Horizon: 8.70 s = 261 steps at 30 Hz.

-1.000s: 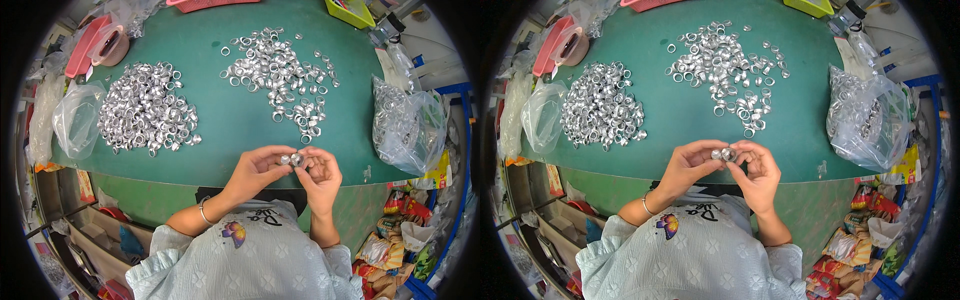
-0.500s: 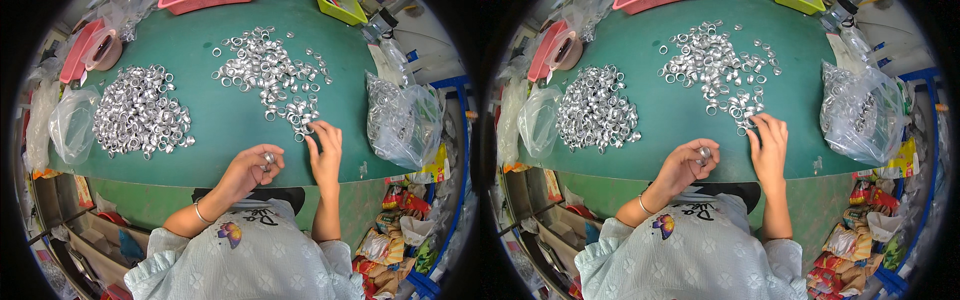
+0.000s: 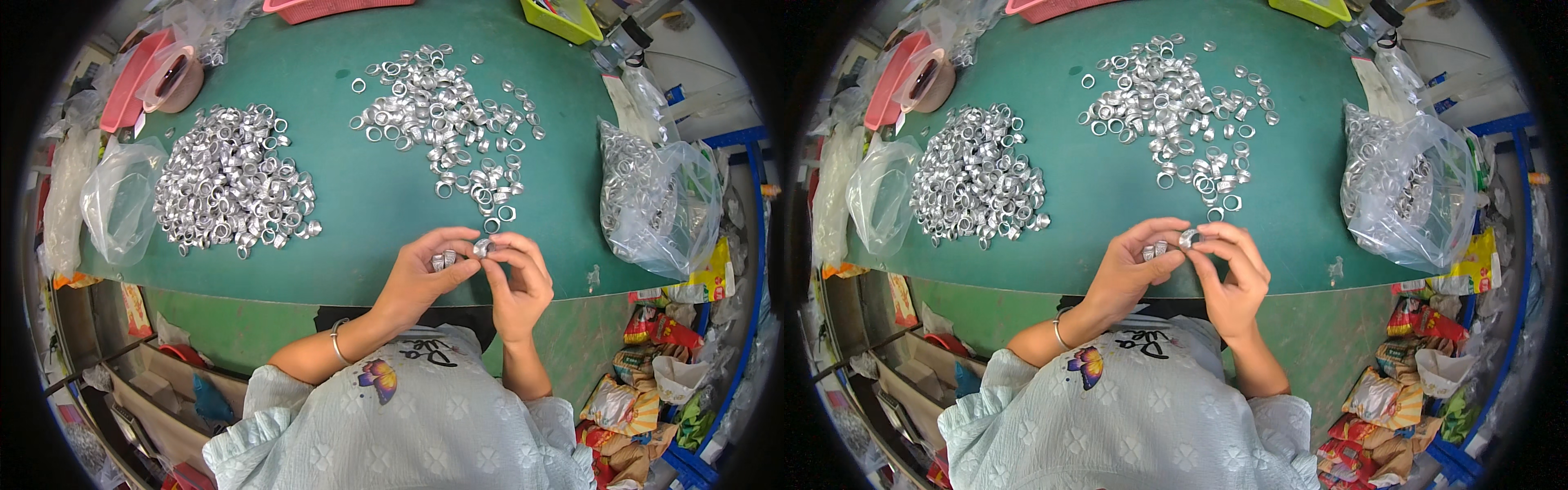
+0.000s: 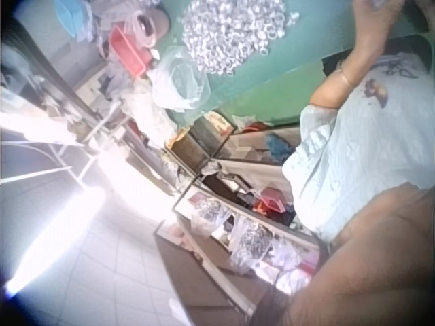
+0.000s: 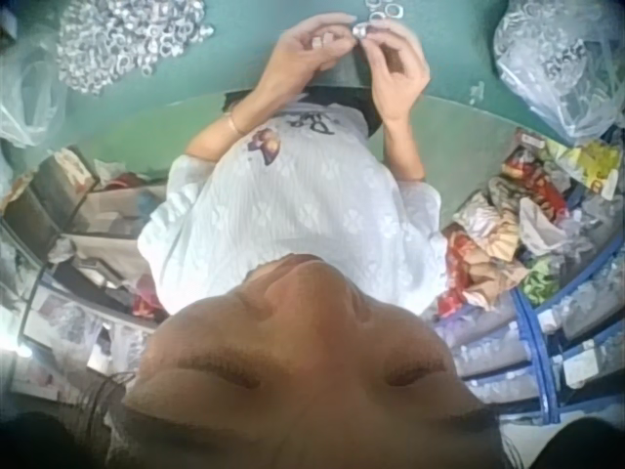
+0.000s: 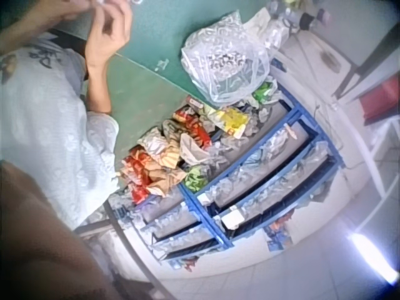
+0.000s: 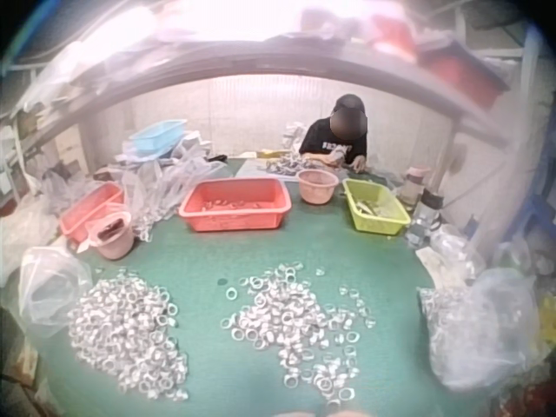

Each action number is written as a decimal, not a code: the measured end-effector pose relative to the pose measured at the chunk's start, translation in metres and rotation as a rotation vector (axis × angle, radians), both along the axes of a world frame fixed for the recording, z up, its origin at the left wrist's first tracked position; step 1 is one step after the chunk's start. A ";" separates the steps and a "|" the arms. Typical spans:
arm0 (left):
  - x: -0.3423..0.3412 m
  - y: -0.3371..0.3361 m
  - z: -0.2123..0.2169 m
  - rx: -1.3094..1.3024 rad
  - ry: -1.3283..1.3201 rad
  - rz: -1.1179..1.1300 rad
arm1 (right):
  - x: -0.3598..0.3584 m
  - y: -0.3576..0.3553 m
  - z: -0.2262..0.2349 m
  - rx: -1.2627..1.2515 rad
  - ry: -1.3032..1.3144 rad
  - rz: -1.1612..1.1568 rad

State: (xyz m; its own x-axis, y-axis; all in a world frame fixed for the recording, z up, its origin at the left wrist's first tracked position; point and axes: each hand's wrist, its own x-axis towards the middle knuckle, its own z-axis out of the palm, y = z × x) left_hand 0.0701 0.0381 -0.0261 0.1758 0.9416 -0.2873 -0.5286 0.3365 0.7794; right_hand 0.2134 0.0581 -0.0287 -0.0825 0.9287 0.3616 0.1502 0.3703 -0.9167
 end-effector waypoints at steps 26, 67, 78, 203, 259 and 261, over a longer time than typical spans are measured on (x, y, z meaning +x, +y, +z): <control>-0.010 -0.001 -0.012 -0.118 -0.239 -0.019 | 0.028 0.034 -0.020 -0.236 -0.075 -0.026; -0.018 0.004 -0.016 -0.251 -0.531 -0.173 | 0.014 0.015 -0.004 -0.243 -0.099 0.067; 0.001 -0.001 -0.006 0.069 0.192 0.015 | 0.002 0.002 0.009 0.293 -0.447 0.004; -0.023 0.004 -0.009 -0.203 -0.351 -0.083 | 0.026 0.051 -0.008 -0.208 -0.312 -0.047; -0.019 0.011 -0.019 -0.319 -0.525 -0.018 | 0.016 0.051 -0.020 -0.049 -0.398 -0.159; -0.017 0.012 -0.016 -0.281 -0.427 0.011 | 0.018 0.043 -0.016 -0.285 -0.166 -0.159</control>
State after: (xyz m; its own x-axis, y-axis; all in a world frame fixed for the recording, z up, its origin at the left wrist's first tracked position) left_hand 0.0528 0.0497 -0.0423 0.3234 0.8408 -0.4341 -0.7845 0.4948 0.3737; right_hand 0.2309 0.1014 -0.0448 0.0347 0.9961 0.0807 0.3408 0.0641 -0.9380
